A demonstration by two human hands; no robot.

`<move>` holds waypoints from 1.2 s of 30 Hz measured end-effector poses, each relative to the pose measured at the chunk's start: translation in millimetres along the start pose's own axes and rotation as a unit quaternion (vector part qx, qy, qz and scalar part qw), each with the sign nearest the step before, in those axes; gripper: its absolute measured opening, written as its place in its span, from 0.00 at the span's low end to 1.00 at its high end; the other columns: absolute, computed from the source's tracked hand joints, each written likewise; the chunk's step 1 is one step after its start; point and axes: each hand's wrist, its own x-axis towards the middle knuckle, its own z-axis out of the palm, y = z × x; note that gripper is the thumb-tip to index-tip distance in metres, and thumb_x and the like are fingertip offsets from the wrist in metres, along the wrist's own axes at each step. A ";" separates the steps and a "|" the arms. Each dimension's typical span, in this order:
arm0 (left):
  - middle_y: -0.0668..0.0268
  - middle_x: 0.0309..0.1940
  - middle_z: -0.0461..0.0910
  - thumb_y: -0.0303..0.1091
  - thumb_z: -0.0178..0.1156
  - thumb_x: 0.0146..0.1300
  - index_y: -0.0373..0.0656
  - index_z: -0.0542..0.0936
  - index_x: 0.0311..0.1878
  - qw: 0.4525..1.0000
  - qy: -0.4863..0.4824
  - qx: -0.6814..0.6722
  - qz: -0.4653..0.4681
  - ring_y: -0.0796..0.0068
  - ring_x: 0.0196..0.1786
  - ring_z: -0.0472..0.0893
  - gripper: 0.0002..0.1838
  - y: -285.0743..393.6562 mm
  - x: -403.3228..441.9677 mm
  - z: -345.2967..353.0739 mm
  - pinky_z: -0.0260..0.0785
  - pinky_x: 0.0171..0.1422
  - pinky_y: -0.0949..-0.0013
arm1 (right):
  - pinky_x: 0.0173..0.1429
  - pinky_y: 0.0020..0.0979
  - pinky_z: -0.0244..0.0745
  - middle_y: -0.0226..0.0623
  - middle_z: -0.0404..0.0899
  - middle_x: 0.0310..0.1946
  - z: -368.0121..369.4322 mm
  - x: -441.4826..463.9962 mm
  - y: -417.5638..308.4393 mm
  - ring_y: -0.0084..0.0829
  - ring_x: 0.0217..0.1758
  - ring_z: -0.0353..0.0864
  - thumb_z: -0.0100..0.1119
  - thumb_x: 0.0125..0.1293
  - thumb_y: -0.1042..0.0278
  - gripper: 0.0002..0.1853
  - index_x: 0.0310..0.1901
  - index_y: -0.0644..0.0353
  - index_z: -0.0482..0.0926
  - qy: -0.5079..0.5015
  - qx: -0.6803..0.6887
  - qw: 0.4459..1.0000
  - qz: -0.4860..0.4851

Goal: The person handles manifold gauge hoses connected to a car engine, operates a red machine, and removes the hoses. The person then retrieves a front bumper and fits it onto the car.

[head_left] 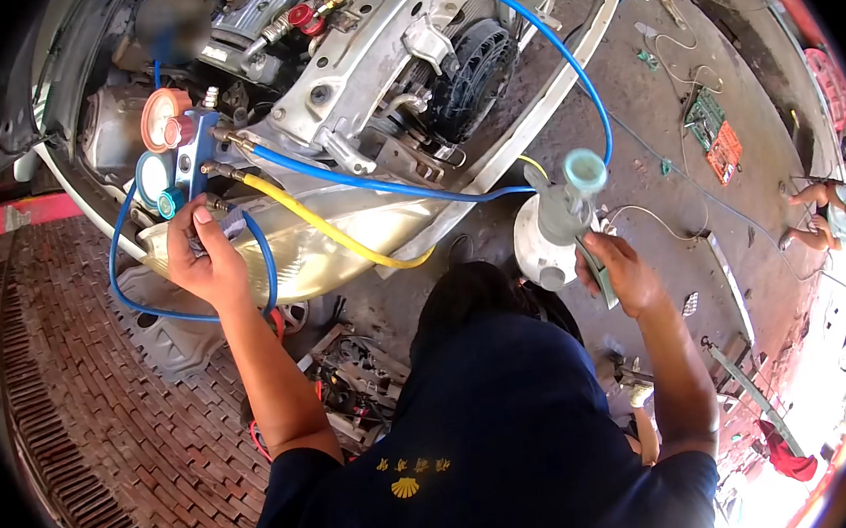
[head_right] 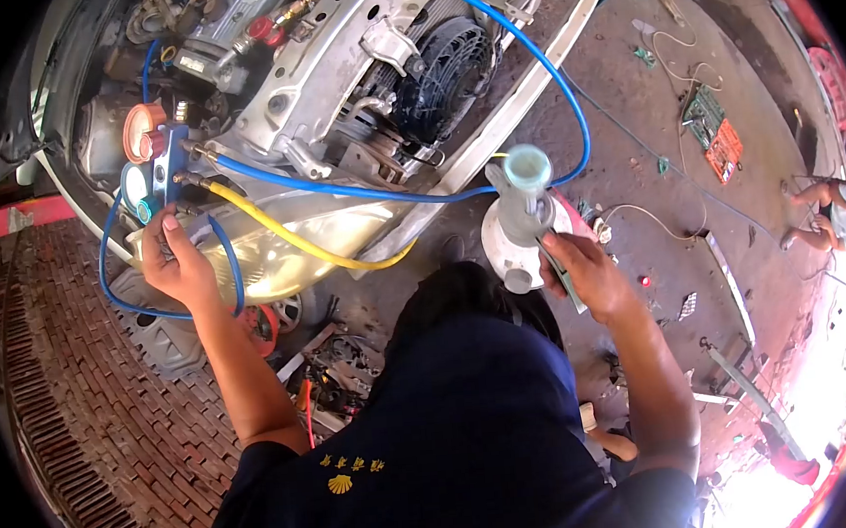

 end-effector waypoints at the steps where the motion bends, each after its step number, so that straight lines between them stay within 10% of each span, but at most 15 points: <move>1: 0.65 0.39 0.87 0.31 0.62 0.74 0.32 0.84 0.48 1.000 0.003 -0.004 0.000 0.80 0.38 0.78 0.10 2.0 0.2 0.4 0.70 0.43 0.76 | 0.37 0.30 0.72 0.36 0.79 0.30 -1.8 -1.6 12.9 0.26 0.31 0.77 0.54 0.78 0.45 0.25 0.41 0.64 0.80 0.012 -0.010 1.000 -0.008; 8: 0.61 0.42 0.88 0.30 0.60 0.75 0.30 0.84 0.48 0.999 -0.010 0.030 0.005 0.75 0.45 0.83 0.11 2.4 0.0 4.7 0.73 0.53 0.72 | 0.34 0.27 0.66 0.26 0.76 0.27 1.6 21.9 150.3 0.20 0.29 0.72 0.56 0.80 0.51 0.21 0.39 0.63 0.81 0.090 0.015 0.996 -0.009; 12: 0.69 0.36 0.85 0.35 0.60 0.76 0.31 0.86 0.47 0.999 -0.002 0.050 0.018 0.85 0.32 0.70 0.14 -6.3 -1.2 5.6 0.59 0.37 0.77 | 0.34 0.27 0.62 0.22 0.72 0.25 20.2 76.9 227.9 0.16 0.29 0.67 0.56 0.80 0.54 0.18 0.36 0.60 0.79 0.123 0.018 0.992 -0.004; 16: 0.63 0.44 0.86 0.35 0.58 0.77 0.31 0.85 0.50 0.998 -0.022 0.043 -0.036 0.73 0.45 0.82 0.15 -3.0 -4.1 1.3 0.73 0.50 0.72 | 0.34 0.27 0.63 0.24 0.72 0.24 41.5 122.3 272.6 0.18 0.29 0.67 0.54 0.81 0.53 0.21 0.35 0.62 0.78 0.127 -0.002 0.992 0.000; 17: 0.68 0.37 0.85 0.33 0.60 0.75 0.31 0.86 0.47 0.999 0.000 0.049 0.014 0.86 0.31 0.69 0.13 -2.6 -3.3 7.1 0.56 0.34 0.77 | 0.34 0.27 0.63 0.24 0.72 0.24 47.2 132.9 281.5 0.18 0.29 0.67 0.54 0.81 0.53 0.21 0.35 0.62 0.78 0.123 -0.001 0.992 0.005; 23: 0.68 0.36 0.83 0.35 0.58 0.76 0.30 0.86 0.48 0.999 -0.005 0.048 0.020 0.84 0.32 0.70 0.16 -11.4 -7.0 1.7 0.59 0.36 0.77 | 0.34 0.31 0.64 0.30 0.73 0.25 75.8 192.6 300.8 0.24 0.28 0.69 0.50 0.82 0.56 0.19 0.35 0.62 0.75 0.077 0.012 0.982 -0.172; 27: 0.64 0.35 0.82 0.37 0.55 0.77 0.29 0.85 0.48 0.999 -0.018 0.034 0.028 0.81 0.32 0.73 0.18 -12.0 -6.5 3.0 0.62 0.35 0.78 | 0.54 0.31 0.77 0.46 0.81 0.46 90.3 220.1 329.5 0.31 0.45 0.83 0.58 0.78 0.58 0.25 0.64 0.73 0.75 0.109 -0.030 0.974 -0.198; 28: 0.58 0.38 0.84 0.37 0.54 0.77 0.27 0.83 0.49 0.999 -0.028 0.039 0.015 0.75 0.35 0.81 0.19 -12.7 -4.8 -0.4 0.72 0.35 0.77 | 0.51 0.31 0.77 0.45 0.82 0.42 96.3 231.1 321.7 0.30 0.42 0.82 0.57 0.79 0.59 0.25 0.64 0.74 0.74 0.184 -0.200 0.914 -0.303; 31: 0.52 0.41 0.85 0.37 0.53 0.77 0.26 0.81 0.50 1.000 -0.021 0.016 -0.006 0.67 0.39 0.87 0.19 -7.5 -9.3 5.1 0.81 0.38 0.74 | 0.40 0.32 0.73 0.37 0.81 0.28 106.6 236.2 278.6 0.29 0.32 0.79 0.53 0.78 0.58 0.18 0.46 0.71 0.79 0.111 0.003 0.972 -0.206; 36: 0.49 0.40 0.85 0.39 0.55 0.77 0.26 0.81 0.50 1.000 -0.013 -0.006 -0.016 0.64 0.39 0.87 0.20 -15.3 -7.7 -2.4 0.83 0.39 0.72 | 0.38 0.32 0.72 0.38 0.80 0.26 113.8 236.2 275.8 0.30 0.29 0.78 0.52 0.77 0.58 0.18 0.41 0.70 0.77 0.176 -0.025 0.960 -0.217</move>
